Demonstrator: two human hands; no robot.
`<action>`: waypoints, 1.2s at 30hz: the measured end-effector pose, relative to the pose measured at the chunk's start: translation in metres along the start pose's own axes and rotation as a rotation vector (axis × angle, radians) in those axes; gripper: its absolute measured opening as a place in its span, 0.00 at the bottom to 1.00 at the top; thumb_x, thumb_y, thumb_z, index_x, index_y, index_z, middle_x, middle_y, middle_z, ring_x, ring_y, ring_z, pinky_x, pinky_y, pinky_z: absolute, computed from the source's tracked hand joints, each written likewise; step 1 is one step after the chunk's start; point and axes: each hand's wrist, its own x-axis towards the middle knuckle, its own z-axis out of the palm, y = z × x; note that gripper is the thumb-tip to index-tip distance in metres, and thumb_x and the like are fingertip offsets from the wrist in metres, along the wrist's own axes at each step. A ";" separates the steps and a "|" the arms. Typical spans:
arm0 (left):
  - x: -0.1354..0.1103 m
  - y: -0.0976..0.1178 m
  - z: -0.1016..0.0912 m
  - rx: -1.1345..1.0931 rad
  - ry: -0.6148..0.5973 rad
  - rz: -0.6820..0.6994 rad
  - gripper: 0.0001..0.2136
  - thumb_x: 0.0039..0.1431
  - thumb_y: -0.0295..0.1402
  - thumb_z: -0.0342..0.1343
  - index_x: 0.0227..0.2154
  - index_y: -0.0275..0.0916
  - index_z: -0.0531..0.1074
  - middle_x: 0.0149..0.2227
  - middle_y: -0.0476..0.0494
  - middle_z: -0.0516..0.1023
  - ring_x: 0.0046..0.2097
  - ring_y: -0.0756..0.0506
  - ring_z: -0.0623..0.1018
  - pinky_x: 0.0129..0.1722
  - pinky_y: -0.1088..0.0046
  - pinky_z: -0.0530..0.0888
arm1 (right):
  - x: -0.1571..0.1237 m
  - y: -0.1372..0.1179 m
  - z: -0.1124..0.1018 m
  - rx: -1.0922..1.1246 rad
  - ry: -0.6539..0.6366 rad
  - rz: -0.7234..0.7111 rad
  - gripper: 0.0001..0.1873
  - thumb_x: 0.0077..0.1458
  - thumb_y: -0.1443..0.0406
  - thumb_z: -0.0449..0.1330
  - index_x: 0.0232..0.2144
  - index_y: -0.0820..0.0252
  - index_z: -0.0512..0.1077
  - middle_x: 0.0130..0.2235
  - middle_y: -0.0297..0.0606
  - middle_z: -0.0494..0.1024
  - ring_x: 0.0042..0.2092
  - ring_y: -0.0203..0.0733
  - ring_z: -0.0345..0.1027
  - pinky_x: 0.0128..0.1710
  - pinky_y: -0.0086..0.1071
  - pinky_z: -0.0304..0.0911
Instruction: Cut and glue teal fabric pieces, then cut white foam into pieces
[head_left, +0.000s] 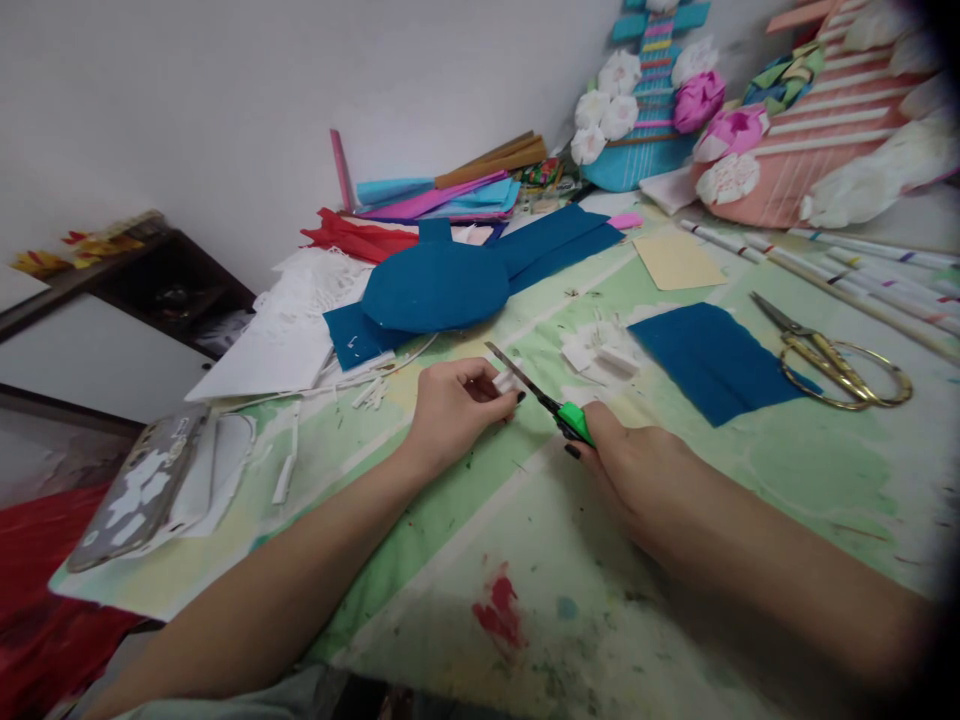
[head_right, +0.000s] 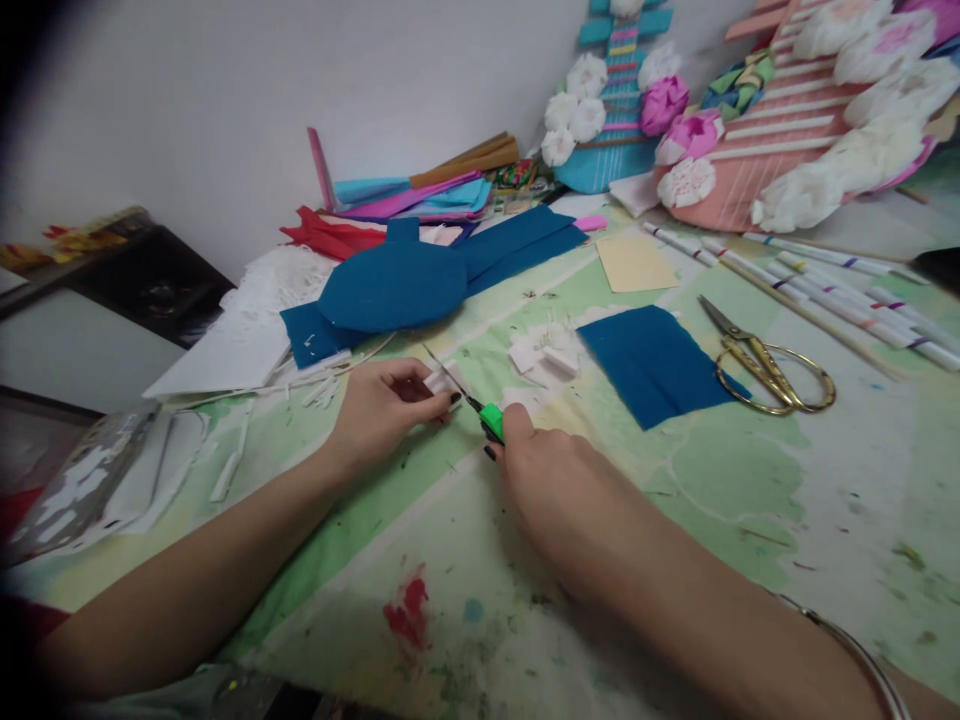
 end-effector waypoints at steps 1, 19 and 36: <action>0.000 0.001 0.000 -0.001 -0.003 -0.003 0.06 0.46 0.31 0.62 0.21 0.36 0.72 0.20 0.46 0.77 0.24 0.48 0.77 0.23 0.76 0.70 | 0.000 -0.001 0.000 0.004 -0.006 0.000 0.13 0.65 0.59 0.40 0.36 0.58 0.60 0.23 0.39 0.70 0.22 0.40 0.59 0.20 0.31 0.41; 0.001 0.005 -0.001 0.035 -0.002 -0.017 0.06 0.45 0.30 0.62 0.19 0.36 0.71 0.20 0.47 0.77 0.24 0.49 0.76 0.23 0.76 0.69 | 0.005 -0.006 -0.007 0.025 -0.053 0.028 0.14 0.65 0.58 0.40 0.38 0.59 0.61 0.25 0.40 0.70 0.24 0.40 0.60 0.23 0.32 0.43; 0.000 0.004 0.001 0.049 0.009 0.032 0.05 0.45 0.28 0.61 0.19 0.36 0.71 0.19 0.49 0.75 0.23 0.51 0.74 0.22 0.78 0.67 | 0.012 -0.008 -0.007 0.028 0.000 -0.014 0.13 0.65 0.59 0.40 0.38 0.59 0.60 0.25 0.39 0.71 0.24 0.40 0.59 0.23 0.32 0.41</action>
